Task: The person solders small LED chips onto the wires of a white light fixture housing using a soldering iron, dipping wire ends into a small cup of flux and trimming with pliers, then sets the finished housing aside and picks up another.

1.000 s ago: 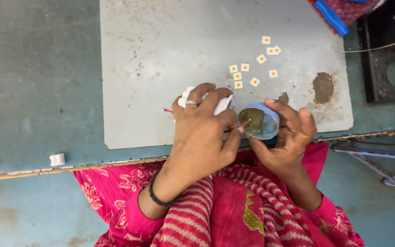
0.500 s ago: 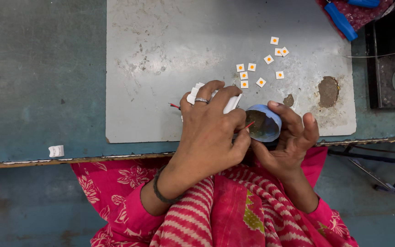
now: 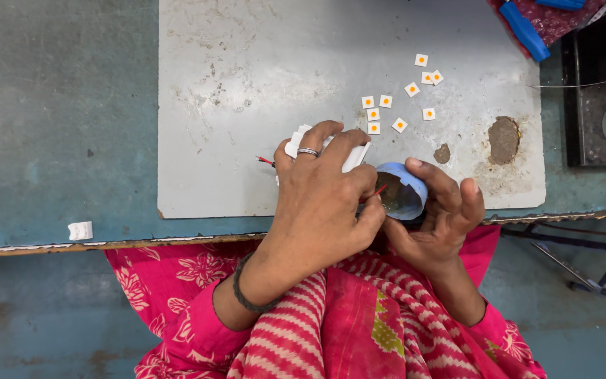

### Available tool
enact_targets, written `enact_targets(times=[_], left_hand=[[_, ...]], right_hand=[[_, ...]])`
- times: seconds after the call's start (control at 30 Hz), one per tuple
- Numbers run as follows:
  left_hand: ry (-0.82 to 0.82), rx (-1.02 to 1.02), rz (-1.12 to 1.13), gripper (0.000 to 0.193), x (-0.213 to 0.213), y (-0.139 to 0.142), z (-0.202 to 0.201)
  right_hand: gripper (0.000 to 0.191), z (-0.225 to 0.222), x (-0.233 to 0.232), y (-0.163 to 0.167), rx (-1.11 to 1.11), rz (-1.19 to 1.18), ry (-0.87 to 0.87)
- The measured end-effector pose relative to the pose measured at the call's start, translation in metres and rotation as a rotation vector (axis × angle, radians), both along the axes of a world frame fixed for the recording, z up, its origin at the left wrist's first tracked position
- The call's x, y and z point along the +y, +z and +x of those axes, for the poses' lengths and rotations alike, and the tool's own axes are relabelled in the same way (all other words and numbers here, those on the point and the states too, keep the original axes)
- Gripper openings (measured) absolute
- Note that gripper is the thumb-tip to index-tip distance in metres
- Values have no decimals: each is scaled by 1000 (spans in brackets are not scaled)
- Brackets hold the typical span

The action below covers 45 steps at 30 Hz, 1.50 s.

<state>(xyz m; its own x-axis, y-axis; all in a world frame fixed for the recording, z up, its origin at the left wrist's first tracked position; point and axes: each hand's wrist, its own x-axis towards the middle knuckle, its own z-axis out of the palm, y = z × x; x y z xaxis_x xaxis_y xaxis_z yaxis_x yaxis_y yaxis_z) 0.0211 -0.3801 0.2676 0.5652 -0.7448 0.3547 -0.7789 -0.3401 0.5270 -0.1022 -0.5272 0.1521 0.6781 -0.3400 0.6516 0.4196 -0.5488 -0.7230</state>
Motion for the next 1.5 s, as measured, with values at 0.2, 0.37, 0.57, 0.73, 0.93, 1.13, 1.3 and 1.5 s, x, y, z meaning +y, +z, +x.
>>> enact_targets(times=[0.2, 0.37, 0.57, 0.73, 0.93, 1.13, 1.3, 1.5], left_hand=[[-5, 2, 11, 14, -2, 0, 0], [-8, 11, 9, 15, -5, -2, -2], [-8, 21, -15, 16, -5, 0, -4], [-11, 31, -14, 16, -4, 0, -5], [-14, 21, -20, 16, -3, 1, -6], [-5, 18, -15, 16, -5, -1, -7], [23, -10, -21, 14, -6, -5, -8], [36, -33, -17, 13, -6, -7, -9]], right_hand=[[116, -1, -1, -7, -8, -13, 1], [116, -5, -3, -8, 8, 3, 9], [116, -6, -4, 1, 44, 31, -55], [116, -5, -5, 6, 69, 29, -67], [116, -7, -6, 7, 74, 64, -45], [115, -6, -7, 6, 71, 64, -38], [115, -6, -6, 5, 65, 76, -28], [115, -8, -7, 6, 78, 71, -10]])
